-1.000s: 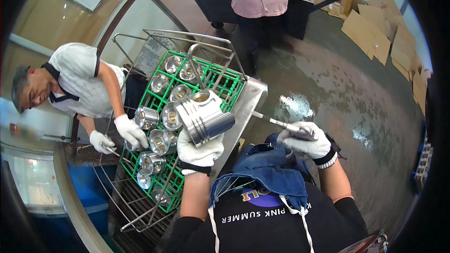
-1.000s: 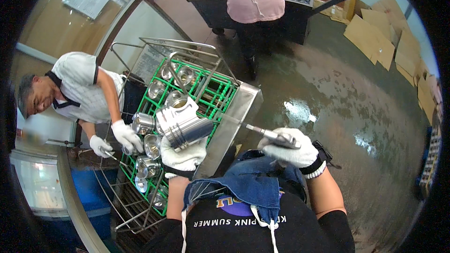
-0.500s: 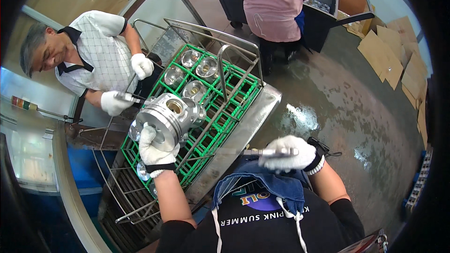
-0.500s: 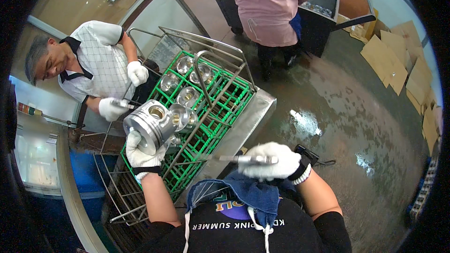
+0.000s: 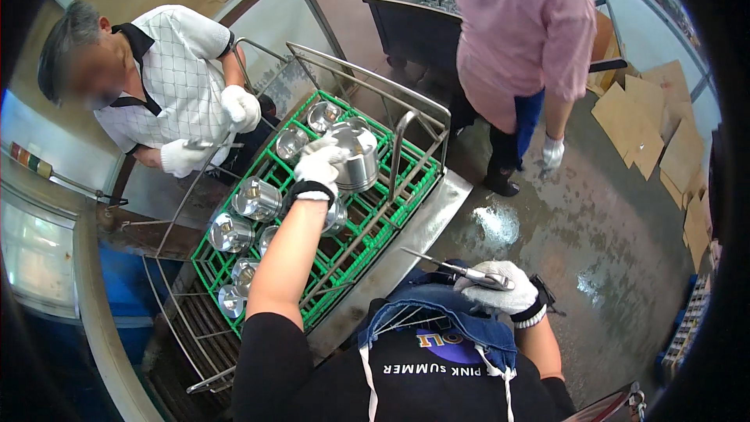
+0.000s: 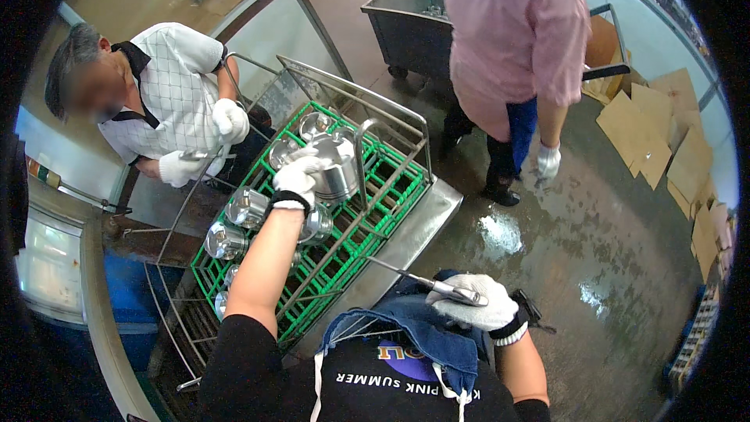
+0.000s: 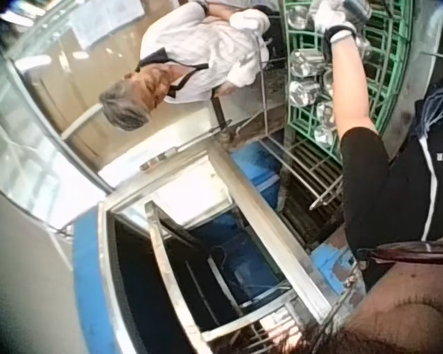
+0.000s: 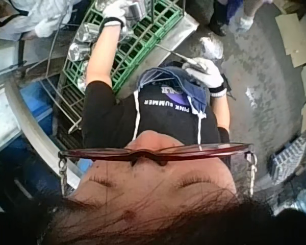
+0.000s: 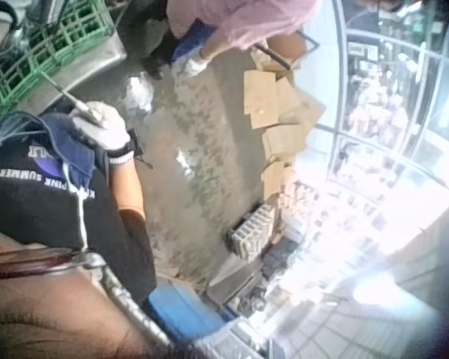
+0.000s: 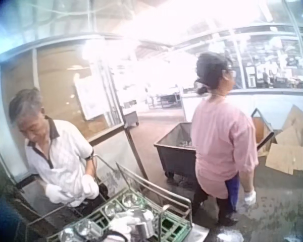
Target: Loading metal pistons into a cleaning rack and operating an industrial cleaning machine.
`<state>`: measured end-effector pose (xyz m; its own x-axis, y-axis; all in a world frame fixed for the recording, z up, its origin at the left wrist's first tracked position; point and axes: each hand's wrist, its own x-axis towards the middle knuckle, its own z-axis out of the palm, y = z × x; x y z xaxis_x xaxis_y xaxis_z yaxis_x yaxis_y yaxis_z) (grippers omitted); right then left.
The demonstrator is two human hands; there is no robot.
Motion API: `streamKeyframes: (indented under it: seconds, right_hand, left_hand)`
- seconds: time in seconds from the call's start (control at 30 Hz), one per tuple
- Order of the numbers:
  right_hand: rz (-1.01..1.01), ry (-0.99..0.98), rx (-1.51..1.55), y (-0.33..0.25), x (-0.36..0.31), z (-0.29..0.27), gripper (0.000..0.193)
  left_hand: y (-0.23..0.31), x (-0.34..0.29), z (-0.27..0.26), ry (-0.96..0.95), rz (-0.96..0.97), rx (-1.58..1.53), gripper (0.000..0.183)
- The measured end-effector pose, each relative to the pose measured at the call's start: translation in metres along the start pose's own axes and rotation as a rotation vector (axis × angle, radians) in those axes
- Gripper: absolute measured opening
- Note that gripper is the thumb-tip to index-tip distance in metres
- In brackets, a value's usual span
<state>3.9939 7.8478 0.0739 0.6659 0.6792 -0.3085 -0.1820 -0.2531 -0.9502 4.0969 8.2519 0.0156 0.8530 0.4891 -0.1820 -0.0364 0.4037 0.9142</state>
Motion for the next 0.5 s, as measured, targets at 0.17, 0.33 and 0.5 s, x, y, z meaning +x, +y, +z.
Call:
streamKeyframes:
  seconds: [0.17, 0.33, 0.5]
  right_hand:
    - [-0.016, 0.050, -0.350, -0.001, -0.002, 0.001, 0.021]
    - [0.076, 0.082, -0.152, 0.003, 0.011, -0.007, 0.023]
    - [0.074, -0.216, -0.758, -0.062, 0.053, 0.021, 0.027]
  left_hand:
    - [-0.092, 0.066, -0.042, 0.046, 0.003, 0.071, 0.022]
    - [-0.082, 0.044, 0.003, 0.109, -0.287, -0.015, 0.013]
    - [0.018, -0.026, -0.021, 0.052, -0.087, -0.251, 0.020]
